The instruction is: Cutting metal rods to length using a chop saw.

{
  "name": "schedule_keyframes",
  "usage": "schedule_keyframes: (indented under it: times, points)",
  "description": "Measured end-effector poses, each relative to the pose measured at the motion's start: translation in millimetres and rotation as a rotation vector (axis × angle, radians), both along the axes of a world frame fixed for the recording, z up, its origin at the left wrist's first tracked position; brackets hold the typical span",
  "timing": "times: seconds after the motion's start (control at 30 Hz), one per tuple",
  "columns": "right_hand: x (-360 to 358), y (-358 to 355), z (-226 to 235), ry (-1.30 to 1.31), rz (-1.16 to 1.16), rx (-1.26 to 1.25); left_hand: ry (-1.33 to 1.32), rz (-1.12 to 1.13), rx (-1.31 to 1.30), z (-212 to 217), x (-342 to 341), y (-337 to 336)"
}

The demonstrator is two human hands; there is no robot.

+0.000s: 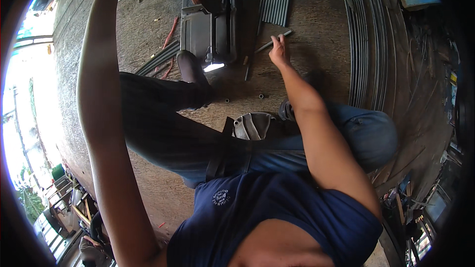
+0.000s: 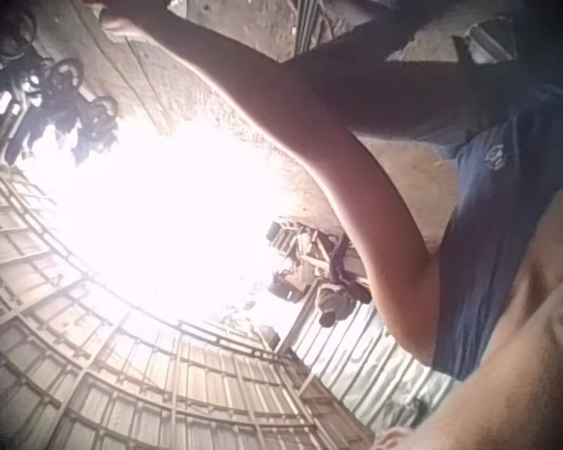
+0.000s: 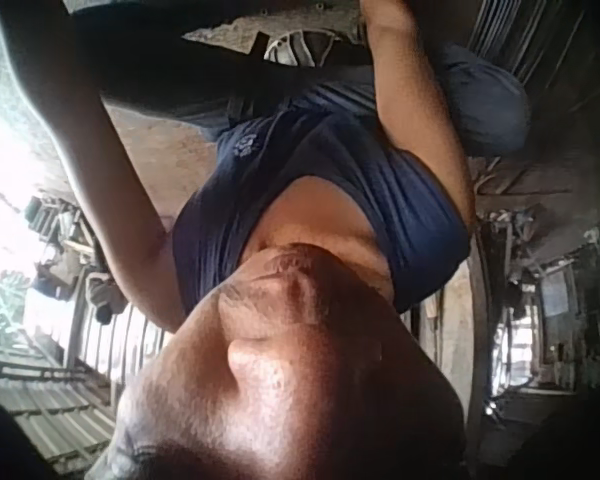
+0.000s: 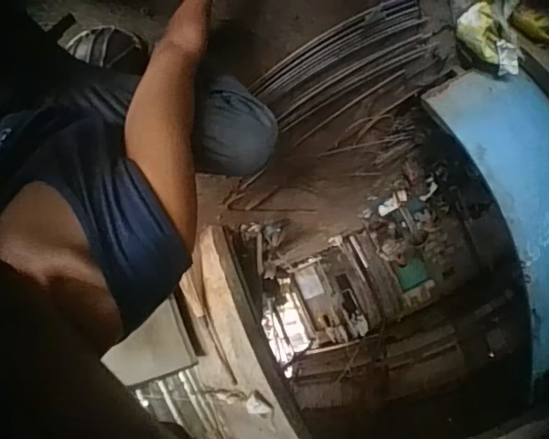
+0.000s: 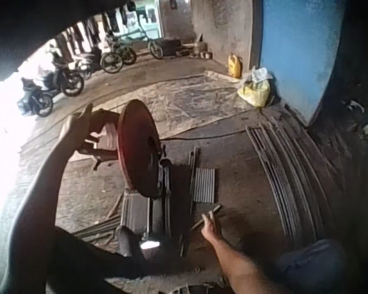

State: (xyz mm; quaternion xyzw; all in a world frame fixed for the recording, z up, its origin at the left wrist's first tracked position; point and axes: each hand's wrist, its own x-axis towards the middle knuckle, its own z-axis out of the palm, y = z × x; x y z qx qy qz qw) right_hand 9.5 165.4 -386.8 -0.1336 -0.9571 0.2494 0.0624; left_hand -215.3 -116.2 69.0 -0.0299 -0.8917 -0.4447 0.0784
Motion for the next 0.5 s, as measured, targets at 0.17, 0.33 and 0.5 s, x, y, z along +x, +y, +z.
schedule_keyframes:
  times: [0.17, 0.33, 0.5]
  points:
    - [-7, 16, 3, -0.132, 0.15, 0.189, -0.007, 0.037, -0.011, 5, -9, 0]
    - [-7, 21, 7, -0.097, 0.132, 0.291, -0.009, 0.054, 0.019, 5, -26, 0]
    - [5, 32, 5, -0.119, 0.273, 0.228, -0.026, 0.095, 0.017, 5, -38, -2]
